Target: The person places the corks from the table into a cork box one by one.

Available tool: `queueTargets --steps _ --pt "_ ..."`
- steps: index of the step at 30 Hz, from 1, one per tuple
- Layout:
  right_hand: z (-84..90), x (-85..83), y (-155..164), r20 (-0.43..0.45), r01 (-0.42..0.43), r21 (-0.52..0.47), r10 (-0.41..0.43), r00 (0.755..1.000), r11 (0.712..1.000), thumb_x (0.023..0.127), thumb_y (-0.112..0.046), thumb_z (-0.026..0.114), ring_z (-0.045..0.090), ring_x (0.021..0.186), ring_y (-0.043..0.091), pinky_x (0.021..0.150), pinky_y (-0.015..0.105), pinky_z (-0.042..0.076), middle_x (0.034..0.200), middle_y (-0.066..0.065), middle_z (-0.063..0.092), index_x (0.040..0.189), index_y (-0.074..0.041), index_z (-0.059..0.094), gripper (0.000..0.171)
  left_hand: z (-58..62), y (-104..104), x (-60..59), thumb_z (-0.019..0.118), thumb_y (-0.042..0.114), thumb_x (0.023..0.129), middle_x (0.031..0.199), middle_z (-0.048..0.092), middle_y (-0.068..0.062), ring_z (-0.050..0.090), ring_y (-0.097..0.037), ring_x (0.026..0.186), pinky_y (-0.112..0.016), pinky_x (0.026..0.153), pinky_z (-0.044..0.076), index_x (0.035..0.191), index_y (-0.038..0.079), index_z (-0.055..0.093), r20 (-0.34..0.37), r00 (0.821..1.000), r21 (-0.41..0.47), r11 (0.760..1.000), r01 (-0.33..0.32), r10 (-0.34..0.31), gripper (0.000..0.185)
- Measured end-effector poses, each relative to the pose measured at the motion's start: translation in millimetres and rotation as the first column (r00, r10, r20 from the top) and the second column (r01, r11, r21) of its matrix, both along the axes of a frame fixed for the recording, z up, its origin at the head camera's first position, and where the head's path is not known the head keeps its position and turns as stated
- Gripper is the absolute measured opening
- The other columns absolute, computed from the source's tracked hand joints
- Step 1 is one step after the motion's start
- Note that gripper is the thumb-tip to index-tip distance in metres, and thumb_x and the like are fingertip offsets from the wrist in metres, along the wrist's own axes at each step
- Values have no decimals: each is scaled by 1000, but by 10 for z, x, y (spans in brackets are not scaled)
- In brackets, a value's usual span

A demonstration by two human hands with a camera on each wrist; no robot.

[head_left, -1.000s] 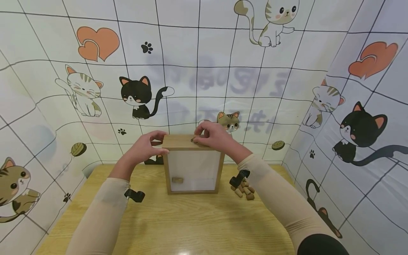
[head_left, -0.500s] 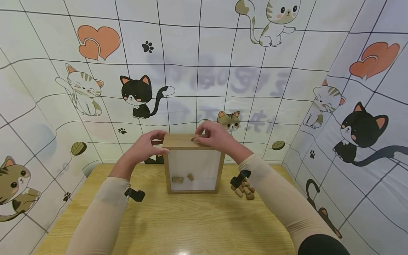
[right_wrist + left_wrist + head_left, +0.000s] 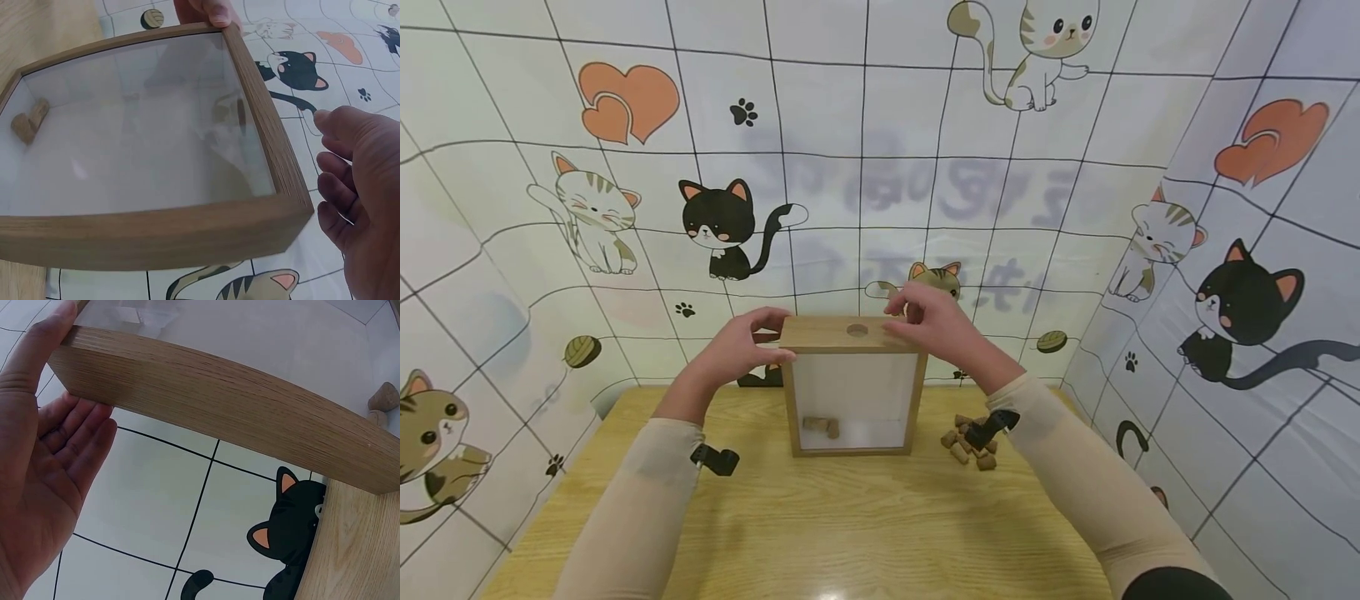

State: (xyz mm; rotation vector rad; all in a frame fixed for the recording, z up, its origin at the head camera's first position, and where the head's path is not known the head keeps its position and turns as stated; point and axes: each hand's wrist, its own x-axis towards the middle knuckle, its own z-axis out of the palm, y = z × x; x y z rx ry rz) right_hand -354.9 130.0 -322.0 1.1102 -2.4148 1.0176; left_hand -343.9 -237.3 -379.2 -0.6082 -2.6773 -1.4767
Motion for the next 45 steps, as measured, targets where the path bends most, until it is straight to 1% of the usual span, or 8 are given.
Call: queueTargets --steps 5,10,16,23,27,35,42,45 --pt "-76 77 208 1 54 -26 -54 999 998 93 -34 76 52 70 15 59 33 46 85 -5 55 100 -27 70 12 -29 -6 -23 88 40 79 132 58 -6 56 -30 127 -44 92 57 144 19 51 6 1000 14 1000 22 -22 78" --pt "-176 180 436 52 97 -65 -94 994 993 93 -34 75 53 70 17 59 34 45 86 -4 57 100 -24 71 13 -32 0 -18 86 28 83 133 57 -7 55 -31 128 -44 91 57 144 20 51 19 999 31 999 36 -37 71" --pt "-350 288 732 128 168 -64 -159 979 984 93 -34 76 54 69 19 59 35 46 81 0 59 103 -25 70 14 -30 -14 -10 87 33 82 137 55 -7 53 -31 130 -41 90 58 148 20 48 25 999 57 997 46 -47 78" --pt "-699 371 1107 244 230 -9 -221 944 973 93 -41 74 54 69 23 59 35 47 81 2 60 105 -27 68 20 -45 -10 -18 88 40 79 138 54 -5 53 -28 130 -39 88 59 147 22 49 37 998 71 997 38 -41 81" --pt "-937 420 1282 290 228 25 -226 930 973 93 -42 74 54 70 23 57 34 48 84 3 61 107 -29 67 21 -43 -6 -11 88 41 79 139 53 -5 52 -28 131 -39 88 58 148 22 48 46 998 72 997 36 -40 81" --pt "-1439 526 1525 319 188 79 -204 926 979 93 -28 76 56 78 19 60 31 50 102 1 64 110 -25 67 19 -39 5 8 88 37 79 139 53 -7 50 -30 133 -40 90 58 146 21 49 62 997 104 994 41 -47 79" --pt "-1746 553 1604 409 207 88 -225 884 974 92 -26 77 56 82 23 61 31 50 106 6 66 109 -23 68 19 -41 12 5 88 34 80 137 54 -6 52 -31 131 -40 88 59 145 21 50 55 998 108 994 27 -33 76" --pt "-1869 551 1637 436 199 100 -223 872 975 92 -22 77 56 84 24 61 30 50 109 10 65 110 -15 68 21 -38 20 1 88 32 80 136 55 -5 52 -31 131 -41 87 59 144 23 51 51 998 101 995 16 -21 75"
